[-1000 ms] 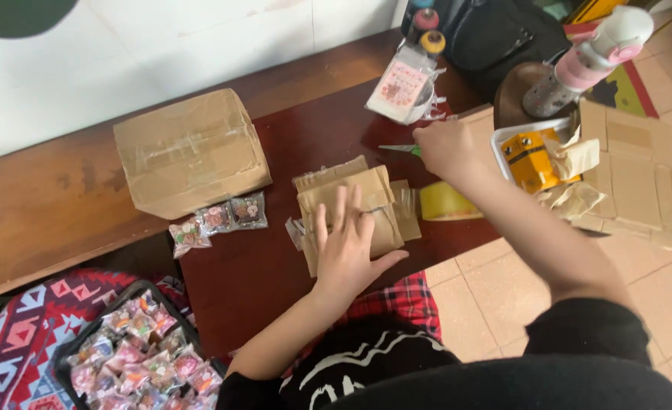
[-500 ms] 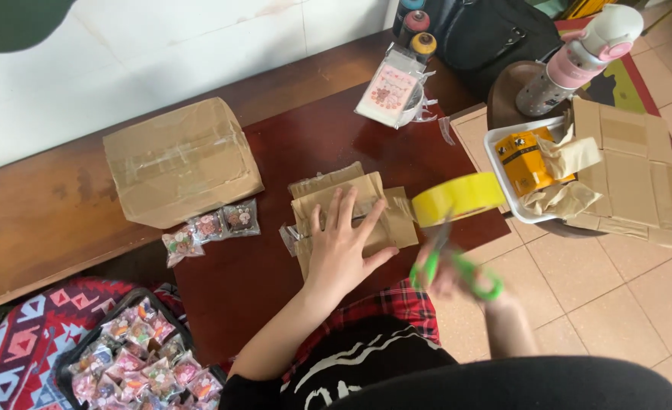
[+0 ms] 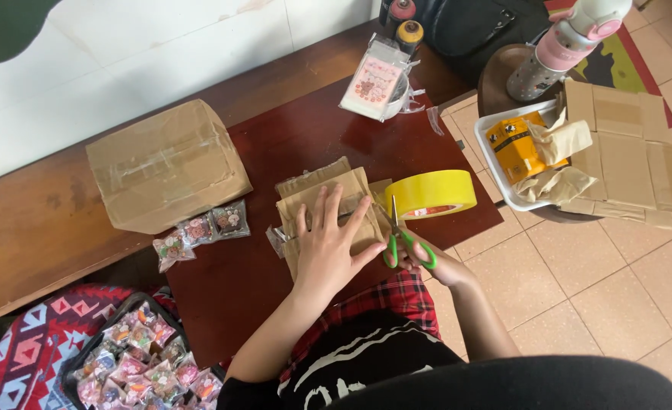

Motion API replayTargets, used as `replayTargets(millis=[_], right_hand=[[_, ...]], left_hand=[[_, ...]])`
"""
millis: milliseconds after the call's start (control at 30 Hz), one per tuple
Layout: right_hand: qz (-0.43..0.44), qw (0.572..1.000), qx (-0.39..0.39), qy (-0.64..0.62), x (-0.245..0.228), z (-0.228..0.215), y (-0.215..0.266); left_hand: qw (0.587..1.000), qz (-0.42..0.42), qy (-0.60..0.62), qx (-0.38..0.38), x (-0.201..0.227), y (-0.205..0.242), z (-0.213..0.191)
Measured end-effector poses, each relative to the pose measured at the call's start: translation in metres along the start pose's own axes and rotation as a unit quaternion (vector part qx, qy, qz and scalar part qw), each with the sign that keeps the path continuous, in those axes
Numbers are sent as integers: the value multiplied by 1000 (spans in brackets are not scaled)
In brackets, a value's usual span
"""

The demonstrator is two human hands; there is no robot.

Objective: Folding small cardboard boxes, packing individual treats, and sealing them using clear packing tape and scissors.

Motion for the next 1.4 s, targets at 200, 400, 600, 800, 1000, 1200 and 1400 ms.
replayTargets(millis=[200,400,600,800,1000,1200,1400], right_hand=[[-22,997,41,-67,33,-6,1],[-76,994,37,-74,24,-5,1],[-44,991,-123,-41,13,-22,14],[-10,976,-215,23,27,-11,28],[-62,971,-211,89,13,-20,45],[-272,909,194,250,-64,-64,39],[-287,728,455,425,-58,-98,11]], left_hand=[[1000,3,-3,-7,-2,1,0],[1000,0,-4,-4,1,3,-3],[1000,1,-14,-14,-3,0,-3],[1000,6,-14,-22,-2,1,-6],[1000,13,-14,-22,-3,2,-4],[1000,15,-9,-23,-4,1,-9],[999,26,-3,-27,-3,2,-16]])
Point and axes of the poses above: each hand's wrist, its own y-axis away from the middle knuckle, its own z-axis out of the palm, x = y × z, the point moved 6 cm from there along -y, towards the middle knuckle, and after that the axes turned 6 degrees about -z, right-handed, at the moved point
